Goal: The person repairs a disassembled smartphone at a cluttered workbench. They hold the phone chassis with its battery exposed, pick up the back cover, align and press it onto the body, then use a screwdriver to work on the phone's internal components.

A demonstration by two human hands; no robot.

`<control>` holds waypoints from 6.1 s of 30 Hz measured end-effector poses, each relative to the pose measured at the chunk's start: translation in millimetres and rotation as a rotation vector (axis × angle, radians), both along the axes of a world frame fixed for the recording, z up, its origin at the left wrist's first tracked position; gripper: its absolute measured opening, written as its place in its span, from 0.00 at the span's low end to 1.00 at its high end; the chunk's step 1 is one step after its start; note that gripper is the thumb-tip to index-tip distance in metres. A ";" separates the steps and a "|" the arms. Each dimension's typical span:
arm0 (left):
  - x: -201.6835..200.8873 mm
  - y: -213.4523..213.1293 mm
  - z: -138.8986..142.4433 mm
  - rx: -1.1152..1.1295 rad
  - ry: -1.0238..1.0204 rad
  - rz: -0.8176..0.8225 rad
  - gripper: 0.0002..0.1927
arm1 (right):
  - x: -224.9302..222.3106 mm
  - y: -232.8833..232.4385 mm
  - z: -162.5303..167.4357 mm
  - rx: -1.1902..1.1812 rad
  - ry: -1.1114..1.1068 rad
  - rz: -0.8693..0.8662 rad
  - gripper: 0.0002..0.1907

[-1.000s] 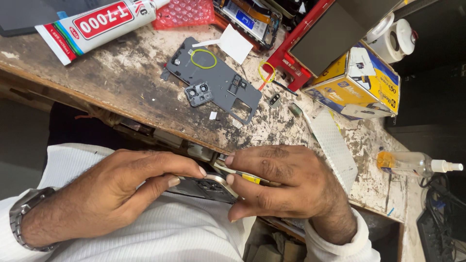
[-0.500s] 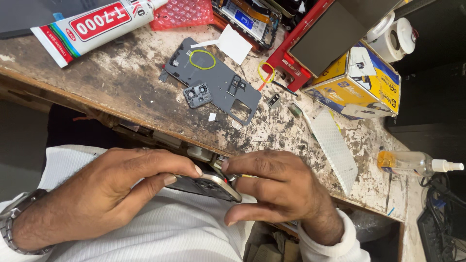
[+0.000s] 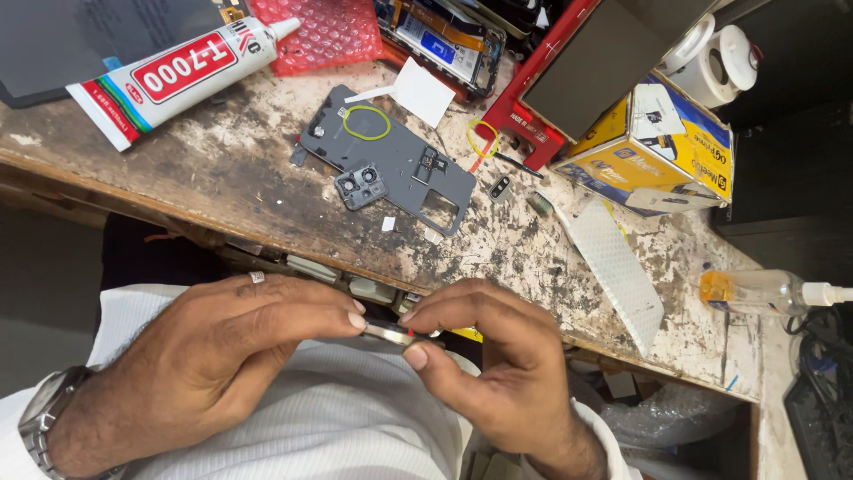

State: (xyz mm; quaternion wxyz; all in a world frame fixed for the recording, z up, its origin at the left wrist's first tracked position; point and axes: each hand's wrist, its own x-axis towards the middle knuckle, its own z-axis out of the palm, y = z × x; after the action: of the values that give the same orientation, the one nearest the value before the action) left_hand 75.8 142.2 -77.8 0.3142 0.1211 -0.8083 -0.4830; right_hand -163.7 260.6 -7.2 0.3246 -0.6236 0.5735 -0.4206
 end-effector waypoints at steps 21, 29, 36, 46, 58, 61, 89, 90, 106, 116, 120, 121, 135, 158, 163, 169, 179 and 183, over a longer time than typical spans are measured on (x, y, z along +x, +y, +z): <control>-0.7 -2.5 -5.2 0.049 -0.116 0.008 0.27 | 21.3 3.1 -6.6 -0.147 0.058 -0.133 0.10; -1.9 -0.5 0.8 -0.003 -0.091 -0.006 0.25 | 21.7 2.9 -19.8 -0.162 -0.100 -0.097 0.12; -4.8 0.3 5.2 0.115 -0.146 -0.017 0.23 | 20.4 4.6 -37.1 -0.109 -0.293 -0.124 0.07; -15.4 -12.3 21.3 0.262 -0.117 -0.013 0.23 | 12.5 -14.4 -57.8 -0.078 -0.640 -0.214 0.11; -55.7 -5.1 32.4 0.557 -0.272 0.056 0.16 | -13.5 -10.4 -44.6 -0.206 -0.970 -0.420 0.12; -61.7 1.5 36.2 0.505 -0.200 0.081 0.16 | -17.4 -7.5 -43.6 -0.238 -0.973 -0.418 0.12; -69.7 17.5 23.9 0.654 -0.024 0.244 0.14 | -58.5 -4.7 -59.1 -0.358 -1.157 -0.457 0.13; -70.1 15.9 23.1 0.652 0.002 0.217 0.14 | -59.8 -4.4 -60.0 -0.359 -1.165 -0.441 0.13; -71.2 26.0 5.7 0.613 0.012 0.313 0.16 | -65.1 -10.1 -60.2 -0.285 -1.288 -0.538 0.14; -75.7 24.2 3.7 0.892 0.107 0.158 0.19 | -67.2 -15.5 -62.7 -0.248 -1.391 -0.523 0.14; -70.2 28.9 12.2 0.585 -0.108 0.185 0.18 | -68.0 -17.2 -62.8 -0.248 -1.413 -0.501 0.14; -69.1 29.0 13.6 0.556 -0.119 0.193 0.18 | -67.8 -17.3 -62.6 -0.251 -1.407 -0.492 0.14; -53.2 3.6 9.6 0.938 -0.007 -0.382 0.22 | -67.9 -17.4 -49.8 -0.094 -1.249 -0.419 0.13; -53.5 0.4 -1.4 0.885 -0.074 0.232 0.16 | -18.1 -37.8 -51.0 -0.024 -0.999 -0.271 0.09; -45.7 -0.6 -8.4 0.890 0.010 0.153 0.17 | -17.9 -45.8 -58.6 -0.035 -1.035 -0.239 0.10; -46.5 -5.0 -7.5 1.047 0.178 0.183 0.14 | -6.7 -48.9 -52.5 0.035 -1.042 -0.218 0.18; -45.1 -8.8 -5.4 1.045 0.171 0.164 0.16 | -1.4 -44.7 -60.0 -0.001 -0.918 -0.234 0.09; -43.6 -10.3 -5.6 1.057 0.143 0.163 0.14 | 4.5 -47.4 -58.6 0.018 -0.921 -0.279 0.09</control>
State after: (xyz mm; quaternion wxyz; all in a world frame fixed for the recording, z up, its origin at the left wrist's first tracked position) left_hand 32.2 131.9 -83.3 0.3011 0.2919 -0.4199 -0.8049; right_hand -159.2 213.2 -65.8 0.4907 -0.2869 0.4520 -0.6875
